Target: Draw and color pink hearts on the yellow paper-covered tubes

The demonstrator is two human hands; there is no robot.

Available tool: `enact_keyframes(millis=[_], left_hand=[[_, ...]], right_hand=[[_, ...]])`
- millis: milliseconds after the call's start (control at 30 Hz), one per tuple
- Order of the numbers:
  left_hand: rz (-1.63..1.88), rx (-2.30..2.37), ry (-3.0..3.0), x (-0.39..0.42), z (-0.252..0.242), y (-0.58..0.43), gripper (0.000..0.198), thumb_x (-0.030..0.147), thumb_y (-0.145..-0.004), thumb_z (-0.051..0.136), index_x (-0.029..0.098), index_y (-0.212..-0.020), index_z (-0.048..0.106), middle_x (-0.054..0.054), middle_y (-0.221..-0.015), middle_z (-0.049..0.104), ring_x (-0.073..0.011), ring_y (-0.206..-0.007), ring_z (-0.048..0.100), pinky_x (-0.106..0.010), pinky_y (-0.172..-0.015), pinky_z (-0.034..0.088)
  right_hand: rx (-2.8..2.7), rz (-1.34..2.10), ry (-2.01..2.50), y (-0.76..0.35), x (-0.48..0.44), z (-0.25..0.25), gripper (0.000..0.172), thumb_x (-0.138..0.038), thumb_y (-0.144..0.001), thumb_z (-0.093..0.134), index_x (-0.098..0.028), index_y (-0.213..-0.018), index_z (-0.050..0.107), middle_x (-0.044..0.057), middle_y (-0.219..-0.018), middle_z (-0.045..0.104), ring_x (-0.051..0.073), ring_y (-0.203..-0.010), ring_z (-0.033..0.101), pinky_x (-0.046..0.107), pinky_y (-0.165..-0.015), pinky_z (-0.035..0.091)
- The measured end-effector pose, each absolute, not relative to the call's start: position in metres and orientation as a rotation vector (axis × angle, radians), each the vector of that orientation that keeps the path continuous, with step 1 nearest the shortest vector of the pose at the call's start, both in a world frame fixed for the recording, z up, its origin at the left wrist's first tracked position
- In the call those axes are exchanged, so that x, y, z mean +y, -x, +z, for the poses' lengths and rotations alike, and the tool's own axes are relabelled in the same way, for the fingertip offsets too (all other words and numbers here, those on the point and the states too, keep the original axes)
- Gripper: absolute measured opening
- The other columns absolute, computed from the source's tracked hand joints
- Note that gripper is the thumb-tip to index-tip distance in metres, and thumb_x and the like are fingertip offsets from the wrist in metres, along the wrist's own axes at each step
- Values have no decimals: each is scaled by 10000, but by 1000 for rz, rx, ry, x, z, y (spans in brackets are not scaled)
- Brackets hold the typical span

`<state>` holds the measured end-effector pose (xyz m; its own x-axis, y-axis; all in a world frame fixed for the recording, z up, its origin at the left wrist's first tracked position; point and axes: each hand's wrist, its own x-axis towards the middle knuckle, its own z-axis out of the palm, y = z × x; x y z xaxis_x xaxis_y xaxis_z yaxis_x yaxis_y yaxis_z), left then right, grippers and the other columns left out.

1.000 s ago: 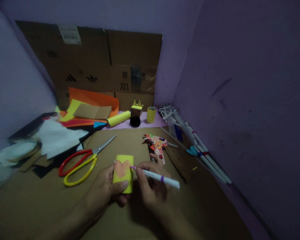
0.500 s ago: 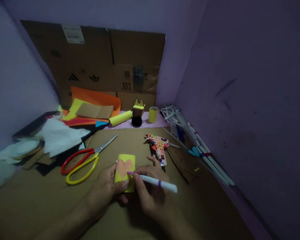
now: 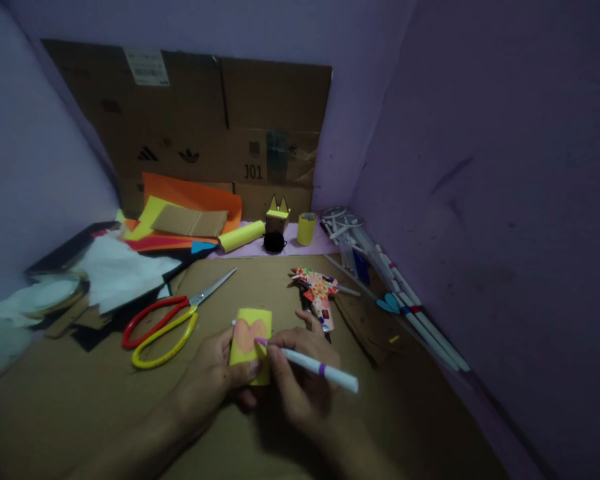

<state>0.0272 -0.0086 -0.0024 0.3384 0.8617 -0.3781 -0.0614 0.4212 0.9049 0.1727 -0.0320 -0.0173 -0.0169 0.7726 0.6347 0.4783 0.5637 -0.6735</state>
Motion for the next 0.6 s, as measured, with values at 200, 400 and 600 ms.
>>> enact_keyframes(millis=[200, 400, 600], left_hand=[[726, 1069, -965, -9, -3, -26, 390, 278, -563, 720, 117, -850, 511, 7, -648, 574, -94, -453, 539, -201, -367, 481], [730, 1044, -978, -9, -3, -26, 412, 296, -557, 731, 118, -852, 505, 2, -657, 579, -98, -465, 544, -203, -376, 482], [729, 1054, -975, -10, -4, -26, 401, 289, -569, 737, 120, -853, 512, 5, -661, 576, -100, -472, 542, -202, -376, 481]], right_hand=[[-1685, 362, 1037, -172, -32, -18, 105, -144, -823, 553, -234, -803, 604, -49, -644, 657, 131, -555, 620, 526, -1027, 292], [-1735, 371, 1046, -174, -34, -16, 110, -138, -827, 542, -229, -803, 600, -48, -654, 661, 138, -572, 630, 524, -1035, 285], [-1708, 347, 1055, -173, -34, -15, 101, -149, -825, 544, -233, -825, 599, -42, -675, 661, 139, -582, 625, 510, -1017, 311]])
